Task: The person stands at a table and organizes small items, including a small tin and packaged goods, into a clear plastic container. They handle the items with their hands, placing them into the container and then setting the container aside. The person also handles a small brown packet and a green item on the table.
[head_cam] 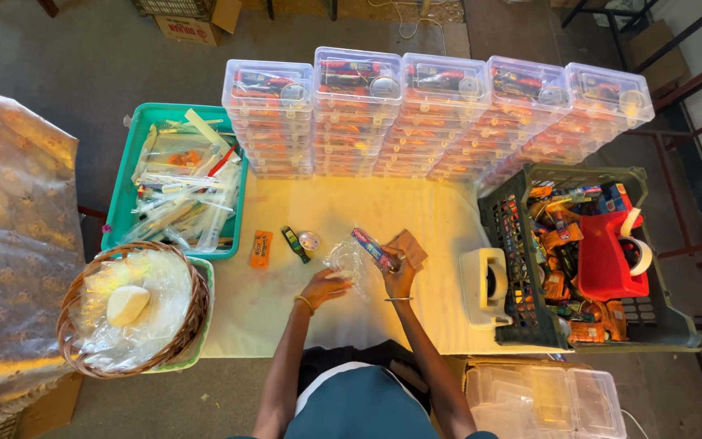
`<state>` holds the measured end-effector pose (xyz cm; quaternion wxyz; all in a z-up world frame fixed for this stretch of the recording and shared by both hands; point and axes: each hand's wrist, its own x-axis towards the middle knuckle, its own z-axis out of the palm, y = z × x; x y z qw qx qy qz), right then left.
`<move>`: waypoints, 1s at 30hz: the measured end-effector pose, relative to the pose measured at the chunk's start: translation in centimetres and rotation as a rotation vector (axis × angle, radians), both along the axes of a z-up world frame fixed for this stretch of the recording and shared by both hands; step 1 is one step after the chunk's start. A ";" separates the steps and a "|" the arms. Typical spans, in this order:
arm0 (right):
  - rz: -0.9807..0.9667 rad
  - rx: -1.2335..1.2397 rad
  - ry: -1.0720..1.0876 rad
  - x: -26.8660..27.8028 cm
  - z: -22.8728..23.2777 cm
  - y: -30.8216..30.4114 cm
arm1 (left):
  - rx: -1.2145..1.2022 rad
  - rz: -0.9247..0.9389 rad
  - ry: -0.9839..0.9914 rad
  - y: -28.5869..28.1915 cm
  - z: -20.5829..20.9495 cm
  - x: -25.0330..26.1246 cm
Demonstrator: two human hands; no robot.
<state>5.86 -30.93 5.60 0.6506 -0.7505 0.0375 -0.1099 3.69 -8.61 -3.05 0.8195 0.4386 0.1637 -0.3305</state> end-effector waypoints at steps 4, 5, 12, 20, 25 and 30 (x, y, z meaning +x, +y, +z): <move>0.038 0.008 -0.049 1.2 -1.1 -1.1 | 0.231 0.318 -0.079 2.2 -4.1 2.0; 0.139 0.129 -0.077 1.3 -1.1 -1.2 | 0.356 0.495 -0.223 2.8 -4.8 2.5; 0.423 0.214 0.007 0.7 -0.5 -0.7 | 0.374 0.260 -0.364 5.8 6.1 4.6; 0.434 0.256 -0.074 0.2 -0.1 -1.6 | 0.288 0.060 -0.404 2.6 7.4 5.2; 0.322 0.194 0.029 -0.9 1.5 -2.1 | 0.305 0.170 -0.337 1.2 6.6 3.8; 0.195 -0.188 0.016 -1.5 3.0 -2.5 | 0.235 0.240 -0.302 0.8 2.1 3.8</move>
